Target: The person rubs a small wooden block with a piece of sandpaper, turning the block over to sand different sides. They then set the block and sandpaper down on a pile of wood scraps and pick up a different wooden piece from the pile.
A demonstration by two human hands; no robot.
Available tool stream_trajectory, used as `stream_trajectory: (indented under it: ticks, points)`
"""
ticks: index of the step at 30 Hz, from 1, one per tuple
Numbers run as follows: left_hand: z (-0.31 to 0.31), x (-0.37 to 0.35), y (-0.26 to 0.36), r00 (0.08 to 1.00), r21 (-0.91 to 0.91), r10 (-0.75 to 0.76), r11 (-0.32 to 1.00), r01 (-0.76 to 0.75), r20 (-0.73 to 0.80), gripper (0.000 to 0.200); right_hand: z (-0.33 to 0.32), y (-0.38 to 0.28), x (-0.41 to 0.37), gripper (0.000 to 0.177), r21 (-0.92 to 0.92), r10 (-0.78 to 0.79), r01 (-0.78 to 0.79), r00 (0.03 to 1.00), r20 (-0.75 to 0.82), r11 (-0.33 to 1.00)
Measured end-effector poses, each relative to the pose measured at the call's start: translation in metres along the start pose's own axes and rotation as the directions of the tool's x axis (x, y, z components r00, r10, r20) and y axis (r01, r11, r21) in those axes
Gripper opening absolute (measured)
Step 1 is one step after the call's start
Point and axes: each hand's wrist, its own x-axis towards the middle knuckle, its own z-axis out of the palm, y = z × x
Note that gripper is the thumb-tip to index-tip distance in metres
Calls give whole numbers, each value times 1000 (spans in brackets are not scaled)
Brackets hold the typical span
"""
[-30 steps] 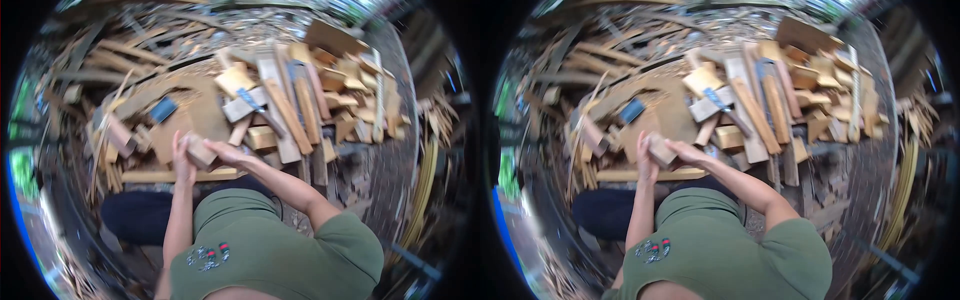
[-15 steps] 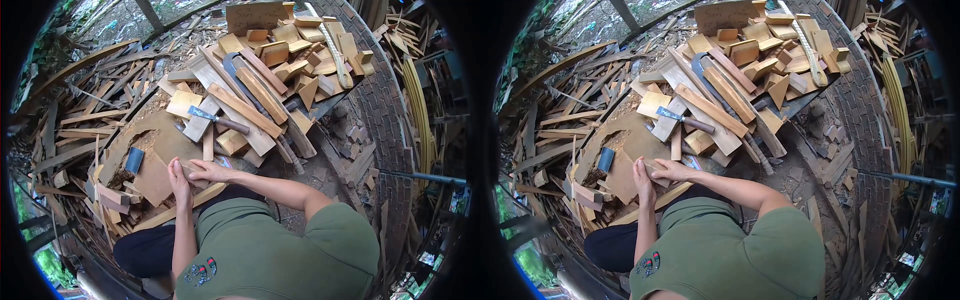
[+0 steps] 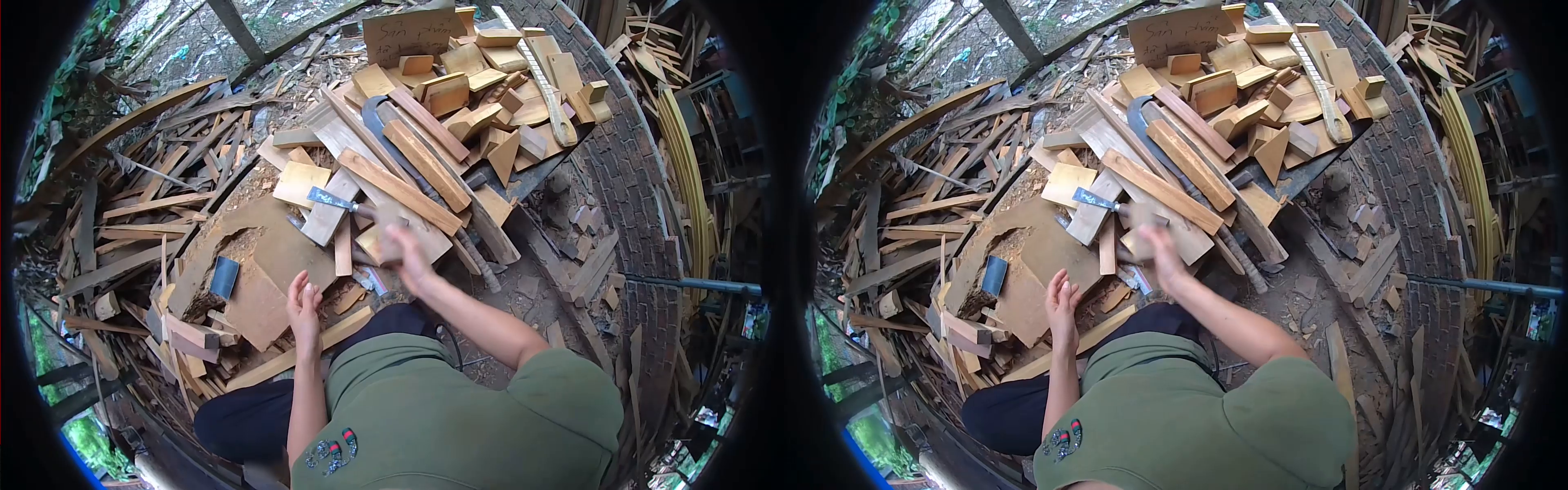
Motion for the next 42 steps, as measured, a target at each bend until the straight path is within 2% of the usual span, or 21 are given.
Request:
stream_trajectory:
  ticks: [2, 3, 4, 6, 8, 10, 12, 14, 16, 18, 20, 22, 24, 26, 27, 28, 31, 32, 34, 36, 42]
  points:
    - [-4, -3, -1, 999, -40, -40, 998, 41, 13, 38, -35, -22, 41, 42, 115, -138, 190, 925, -355, 975]
    - [-5, -3, -4, 999, -56, -49, 997, 49, 4, 38, -61, -35, 66, 41, 165, -117, 221, 869, -480, 961]
    - [-7, -4, -5, 998, -71, -59, 996, 58, -5, 37, -97, -47, 94, 43, 138, -217, 317, 851, -479, 938]
    - [-7, -6, -3, 999, -84, -55, 995, 54, 1, 37, -128, -85, 117, 65, 52, -176, 319, 644, -745, 946]
    - [-8, -7, 0, 999, -100, -50, 994, 49, -4, 37, -182, -100, 142, 75, -112, -379, 432, 603, -702, 895]
    - [-9, -8, 3, 999, -106, -38, 994, 36, -11, 38, -243, -108, 174, 82, -370, -414, 190, 482, -772, 910]
    - [-14, -5, -1, 999, -94, -44, 995, 41, -24, 38, -249, -135, 151, 83, -397, -376, 88, 555, -742, 913]
    - [-19, -4, -4, 998, -79, -54, 996, 52, -31, 38, -258, -148, 147, 77, -409, -369, 43, 521, -770, 912]
    - [-25, -4, -8, 994, -52, -83, 996, 79, -76, 38, -273, -160, 141, 75, -498, -351, -93, 599, -720, 862]
    - [-33, -5, -11, 993, -44, -87, 996, 84, -86, 39, -305, -164, 161, 73, -590, -405, -134, 606, -684, 796]
    - [-41, -11, -7, 989, 24, -76, 997, 80, -126, 39, -307, -188, 157, 71, -783, -518, -290, 616, -593, 551]
    - [-55, -17, -7, 982, 77, -67, 994, 81, -174, 39, -326, -209, 172, 76, -818, -512, -325, 653, -557, 475]
    - [-71, -25, -8, 969, 114, -66, 989, 96, -239, 40, -351, -231, 198, 78, -879, -568, -361, 670, -477, 312]
    - [-84, -35, -10, 956, 151, -73, 981, 120, -284, 41, -356, -255, 206, 81, -932, -634, -312, 688, -354, 182]
    - [-90, -41, -11, 953, 158, -75, 979, 126, -293, 41, -338, -268, 203, 79, -893, -632, -415, 648, -425, 175]
    - [-89, -47, -10, 944, 156, -70, 980, 126, -323, 41, -342, -277, 209, 79, -894, -627, -415, 654, -423, 170]
    - [-86, -65, -5, 923, 164, -111, 970, 182, -368, 41, -357, -298, 235, 73, -955, -639, -286, 750, -169, -84]
    - [-81, -71, -1, 919, 165, -116, 968, 190, -378, 41, -360, -300, 243, 73, -956, -630, -281, 758, -166, -87]
    - [-77, -78, 4, 922, 231, -124, 948, 219, -366, 40, -371, -300, 259, 73, -948, -571, -216, 820, -45, -236]
    - [-73, -84, 7, 915, 260, -134, 934, 245, -381, 40, -375, -299, 263, 79, -974, -538, -183, 839, -83, -136]
    - [-57, -89, 26, 942, 333, -117, 916, 225, -313, 43, -382, -300, 260, 78, -970, -536, -102, 844, 32, -219]
